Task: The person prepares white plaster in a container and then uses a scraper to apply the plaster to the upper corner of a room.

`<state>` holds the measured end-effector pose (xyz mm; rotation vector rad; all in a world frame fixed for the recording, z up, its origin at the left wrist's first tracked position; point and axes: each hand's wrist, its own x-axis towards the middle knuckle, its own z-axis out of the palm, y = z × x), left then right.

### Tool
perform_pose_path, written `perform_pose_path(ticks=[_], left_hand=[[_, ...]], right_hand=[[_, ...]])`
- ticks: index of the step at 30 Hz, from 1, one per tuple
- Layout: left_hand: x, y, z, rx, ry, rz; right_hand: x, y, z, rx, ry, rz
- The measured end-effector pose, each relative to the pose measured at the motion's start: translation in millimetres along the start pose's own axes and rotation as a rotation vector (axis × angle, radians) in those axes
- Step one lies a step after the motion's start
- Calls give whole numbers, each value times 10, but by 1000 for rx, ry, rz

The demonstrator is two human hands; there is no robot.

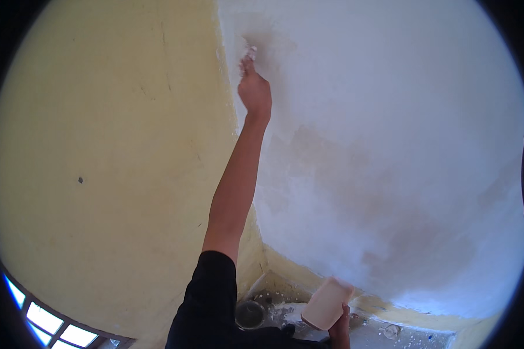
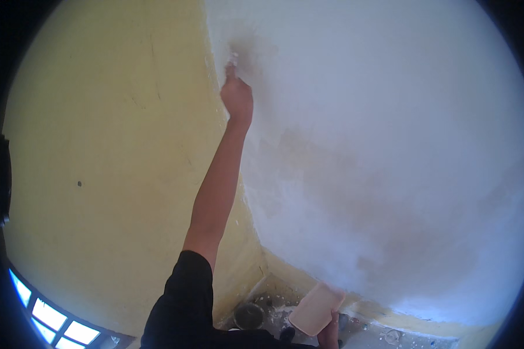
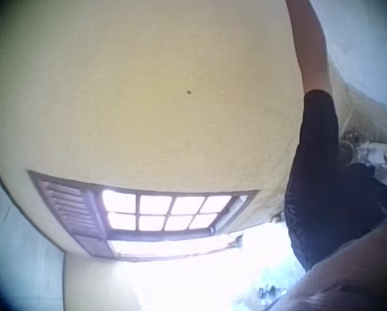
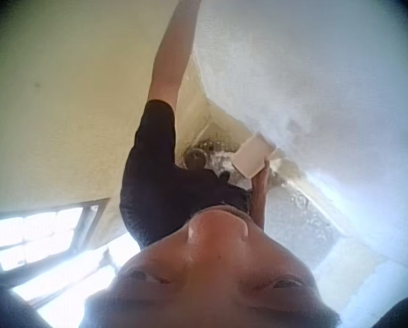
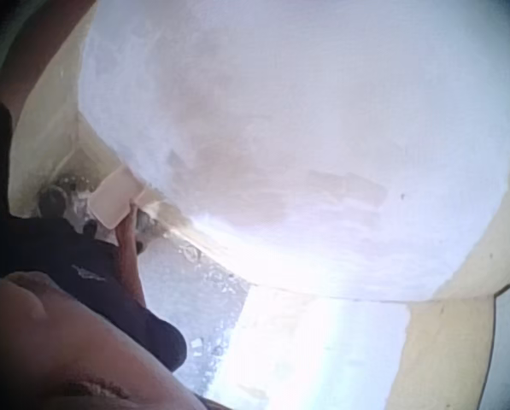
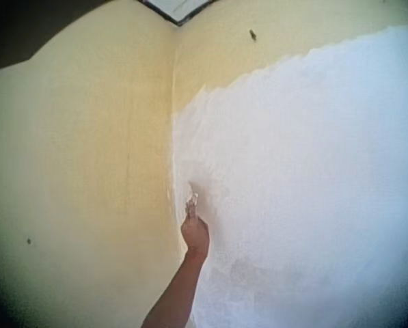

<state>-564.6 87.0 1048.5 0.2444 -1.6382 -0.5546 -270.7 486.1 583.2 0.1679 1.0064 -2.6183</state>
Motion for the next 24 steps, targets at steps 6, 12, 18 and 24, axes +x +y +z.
perform_pose_path(ticks=[6, 12, 18, 24], left_hand=[[-1025, 139, 291, -36, -53, 374], [-761, 80, -390, -227, 31, 215], [386, -361, -188, -34, 289, 96], [-67, -107, 85, -15, 133, 81]], right_hand=[[1, 26, -39, -26, 34, -33], [30, -48, 68, -33, 59, -2], [-88, -106, 294, 13, 19, -14], [-169, -89, 274, -15, 35, -26]])
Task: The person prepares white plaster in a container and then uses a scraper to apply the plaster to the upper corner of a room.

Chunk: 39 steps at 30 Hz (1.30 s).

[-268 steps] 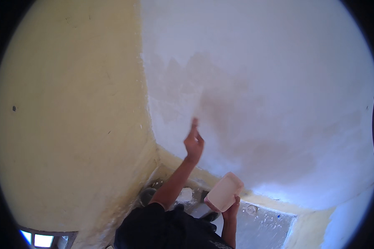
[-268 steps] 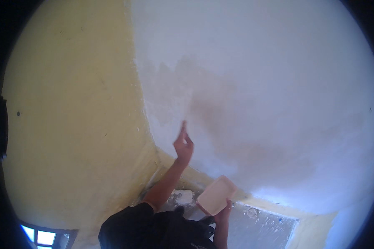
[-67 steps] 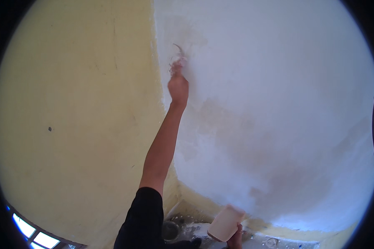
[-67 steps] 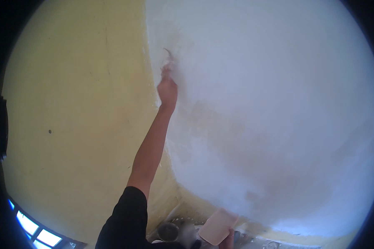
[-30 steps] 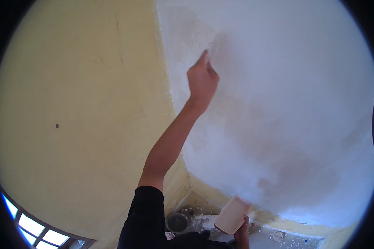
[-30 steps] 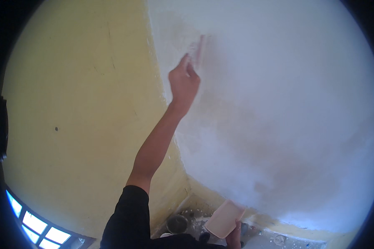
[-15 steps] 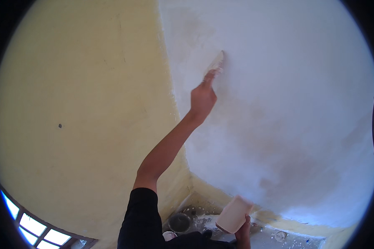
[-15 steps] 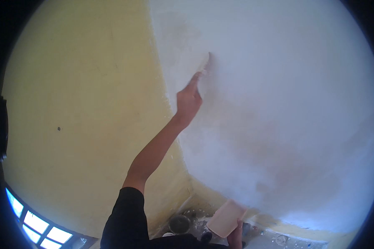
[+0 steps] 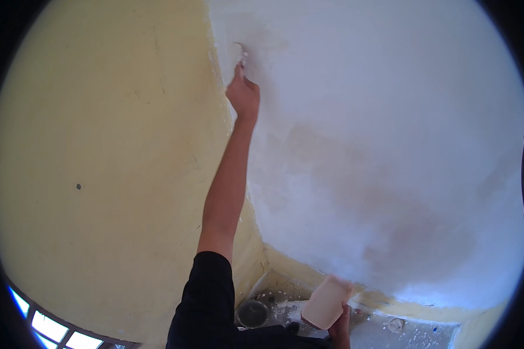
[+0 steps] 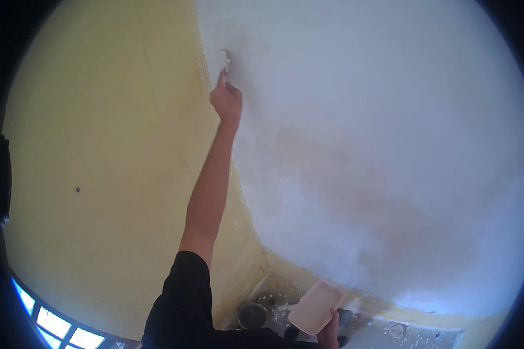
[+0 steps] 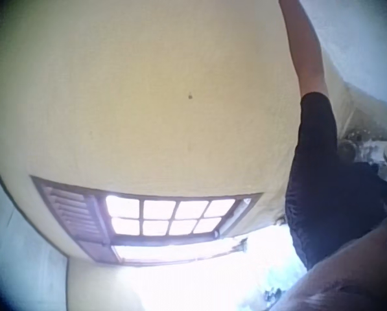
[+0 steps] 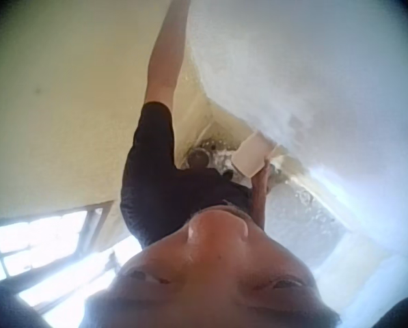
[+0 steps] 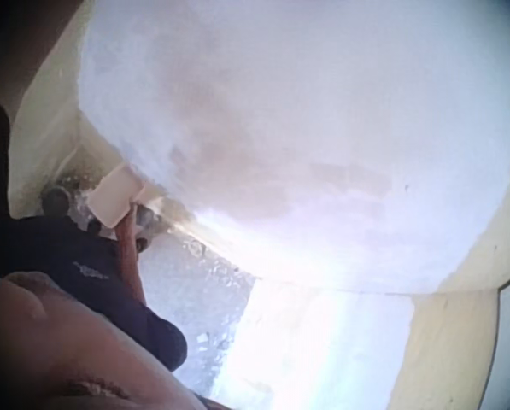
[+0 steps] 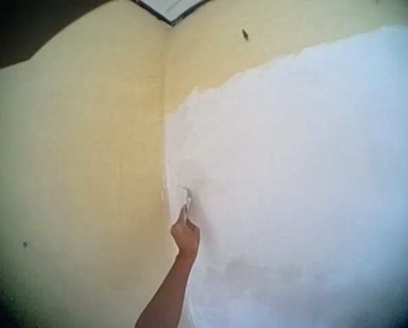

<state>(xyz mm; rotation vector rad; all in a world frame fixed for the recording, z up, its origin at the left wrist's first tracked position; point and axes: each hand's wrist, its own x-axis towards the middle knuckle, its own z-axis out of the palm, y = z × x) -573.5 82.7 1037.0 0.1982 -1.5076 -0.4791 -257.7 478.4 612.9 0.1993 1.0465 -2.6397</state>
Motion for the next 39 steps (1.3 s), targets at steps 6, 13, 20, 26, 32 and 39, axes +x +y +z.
perform_pose_path(ticks=[6, 13, 20, 26, 32, 39], left_hand=[[-1035, 369, -158, -316, -109, 286], [-1277, 311, -707, -314, -172, 156], [-1118, -614, 146, 108, -110, 162], [-2456, 187, -288, -216, -402, 415], [-1514, -126, -579, -186, -18, -102], [-741, -238, -224, -106, 67, -212]], right_hand=[[137, 100, -329, -92, -29, -20], [149, 81, -176, 2, -18, 25], [14, 192, -94, -17, -57, 64], [9, 110, -220, 2, -28, 45], [47, 68, -274, -9, -41, 42], [-21, 47, -380, 55, -34, 18]])
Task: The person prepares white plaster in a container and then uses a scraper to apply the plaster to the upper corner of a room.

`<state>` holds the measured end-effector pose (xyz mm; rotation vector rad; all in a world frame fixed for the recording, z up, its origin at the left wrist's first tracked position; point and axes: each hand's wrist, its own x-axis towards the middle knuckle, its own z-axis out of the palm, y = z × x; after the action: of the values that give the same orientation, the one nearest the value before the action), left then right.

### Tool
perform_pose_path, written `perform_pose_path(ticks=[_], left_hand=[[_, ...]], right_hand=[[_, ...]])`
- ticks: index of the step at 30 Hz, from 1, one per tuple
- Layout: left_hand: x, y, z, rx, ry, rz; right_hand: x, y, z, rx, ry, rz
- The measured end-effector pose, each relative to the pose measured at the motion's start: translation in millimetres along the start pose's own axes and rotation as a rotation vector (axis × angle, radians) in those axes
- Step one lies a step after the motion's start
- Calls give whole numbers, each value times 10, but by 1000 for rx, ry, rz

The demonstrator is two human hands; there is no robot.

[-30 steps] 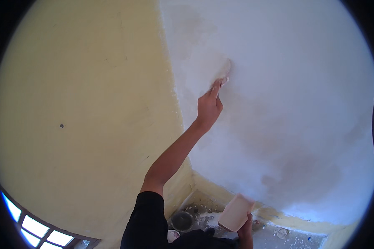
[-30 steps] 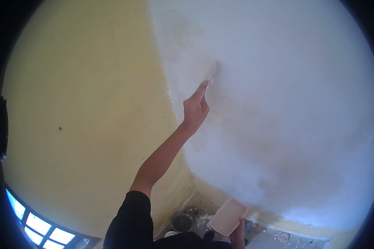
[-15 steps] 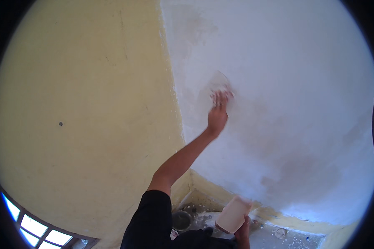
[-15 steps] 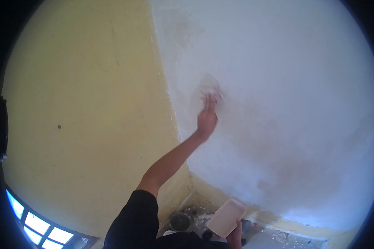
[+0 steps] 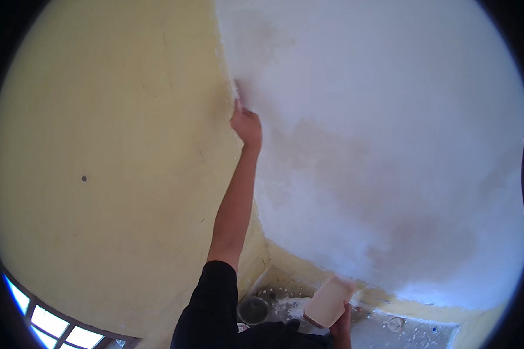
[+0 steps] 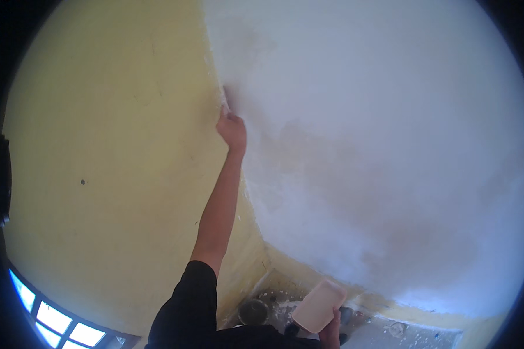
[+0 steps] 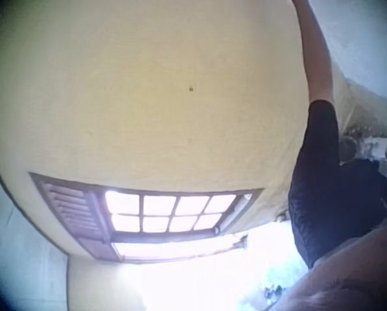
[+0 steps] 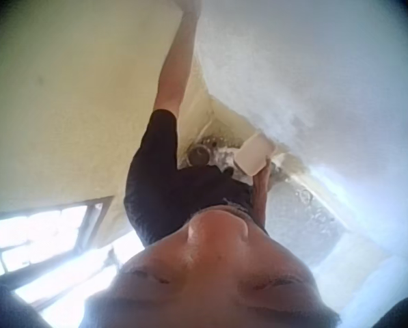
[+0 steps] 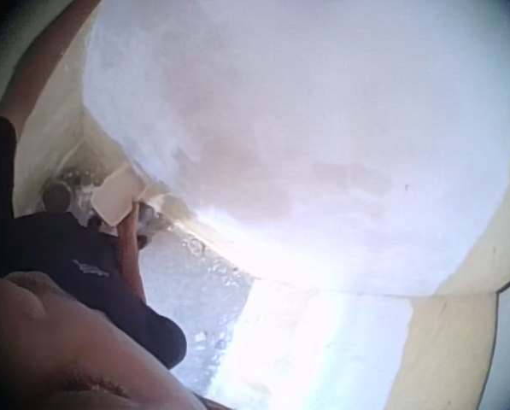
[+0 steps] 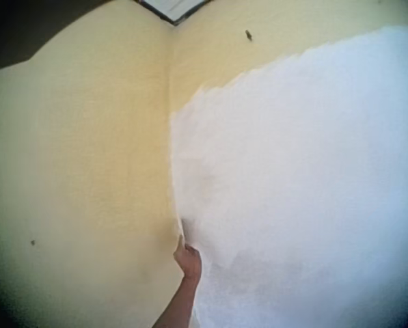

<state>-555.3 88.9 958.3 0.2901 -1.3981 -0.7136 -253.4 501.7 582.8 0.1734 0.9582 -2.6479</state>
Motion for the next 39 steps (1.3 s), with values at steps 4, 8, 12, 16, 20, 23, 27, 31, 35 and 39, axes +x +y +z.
perform_pose_path(ticks=[4, 8, 12, 16, 20, 23, 27, 31, 35, 39], left_hand=[[-433, 179, 391, 74, -113, 249], [-1138, 586, 279, 27, -380, 402], [-1386, 678, 29, -58, -393, 587], [-1171, 802, -198, -263, -257, 216], [-304, 587, -213, -455, -382, -265], [34, -15, 147, -859, -462, -402], [258, -523, 477, -504, -537, -328], [171, -485, 534, -358, -546, -327], [54, -554, 386, -110, -456, -227], [238, -787, -158, -27, -260, -135]], right_hand=[[-45, 50, 26, 11, -13, 10], [-33, -67, 127, -13, -19, -20], [15, -99, 9, -67, -2, 8], [0, -124, -47, -48, -2, -15], [-77, -183, -45, -41, 37, -28], [-124, -179, -222, -22, 31, -14], [-101, -130, -360, 21, 26, -29], [-179, -338, -271, -31, 82, -59], [-243, -529, -346, -33, 35, -41], [-173, -237, -391, 74, 33, -4]])
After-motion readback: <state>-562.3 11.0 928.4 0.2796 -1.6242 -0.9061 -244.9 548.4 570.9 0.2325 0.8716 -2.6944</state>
